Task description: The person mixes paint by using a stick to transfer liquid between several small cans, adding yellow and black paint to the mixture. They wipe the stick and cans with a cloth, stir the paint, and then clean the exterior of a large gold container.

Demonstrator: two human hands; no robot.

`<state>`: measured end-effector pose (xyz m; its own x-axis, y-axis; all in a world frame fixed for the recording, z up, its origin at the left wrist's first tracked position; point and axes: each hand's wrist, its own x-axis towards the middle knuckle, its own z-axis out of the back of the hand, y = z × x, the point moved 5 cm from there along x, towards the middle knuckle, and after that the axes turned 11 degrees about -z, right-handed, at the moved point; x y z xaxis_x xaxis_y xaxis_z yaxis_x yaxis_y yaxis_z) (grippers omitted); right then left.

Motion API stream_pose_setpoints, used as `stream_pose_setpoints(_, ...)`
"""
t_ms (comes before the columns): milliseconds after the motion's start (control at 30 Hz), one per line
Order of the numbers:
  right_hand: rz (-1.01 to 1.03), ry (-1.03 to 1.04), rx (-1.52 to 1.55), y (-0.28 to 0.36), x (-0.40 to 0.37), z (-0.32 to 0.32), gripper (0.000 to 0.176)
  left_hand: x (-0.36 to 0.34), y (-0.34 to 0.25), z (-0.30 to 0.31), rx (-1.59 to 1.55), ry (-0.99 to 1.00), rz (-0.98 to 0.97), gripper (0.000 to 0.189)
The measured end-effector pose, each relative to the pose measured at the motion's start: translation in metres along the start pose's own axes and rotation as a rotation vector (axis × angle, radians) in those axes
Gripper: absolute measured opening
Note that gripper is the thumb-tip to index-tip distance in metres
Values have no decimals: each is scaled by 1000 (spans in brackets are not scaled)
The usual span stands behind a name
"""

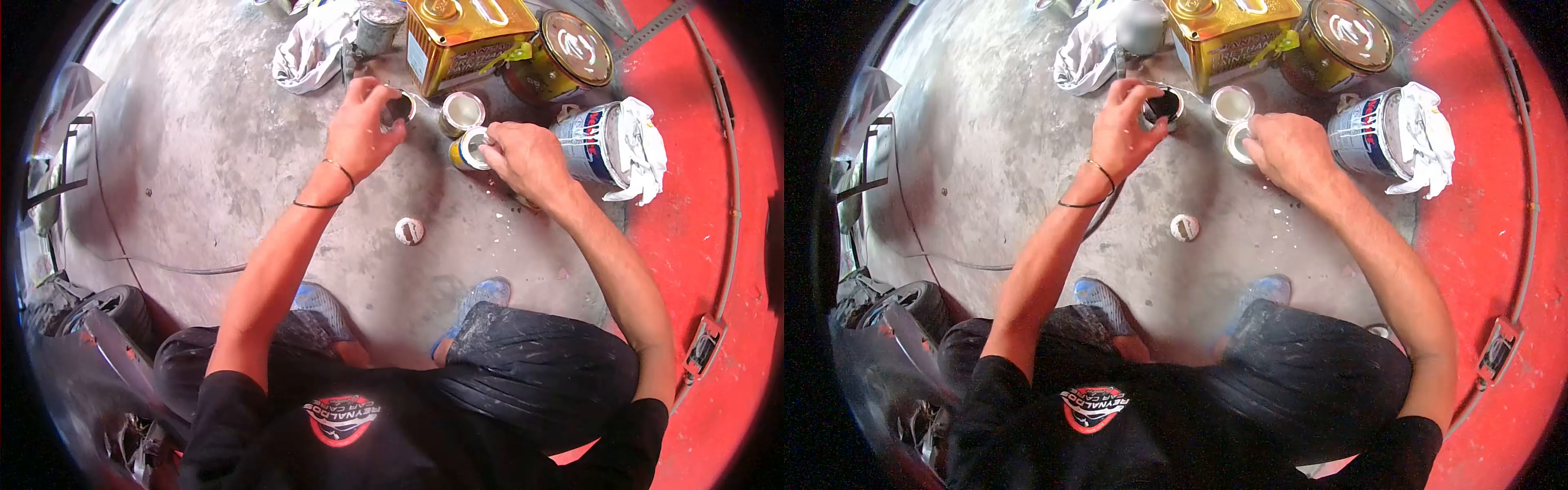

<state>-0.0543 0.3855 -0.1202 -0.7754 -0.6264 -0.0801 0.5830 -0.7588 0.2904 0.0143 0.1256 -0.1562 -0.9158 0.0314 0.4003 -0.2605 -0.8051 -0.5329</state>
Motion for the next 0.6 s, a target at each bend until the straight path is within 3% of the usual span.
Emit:
stream_pose_setpoints(133, -43, 102, -35, -4, 5, 6, 21, -2, 8, -6, -85, -177, -27, 38)
stream_pose_setpoints(400, 189, -50, -235, 4, 1, 10, 19, -40, 30, -29, 133, -101, -22, 26)
stream_pose_setpoints(500, 183, 11, -222, 5, -1, 8, 19, -41, 28, -33, 168, -54, 2, 29)
stream_pose_setpoints(600, 39, 128, -105, 5, 3, 7, 19, -41, 12, -30, 258, -64, 14, 34)
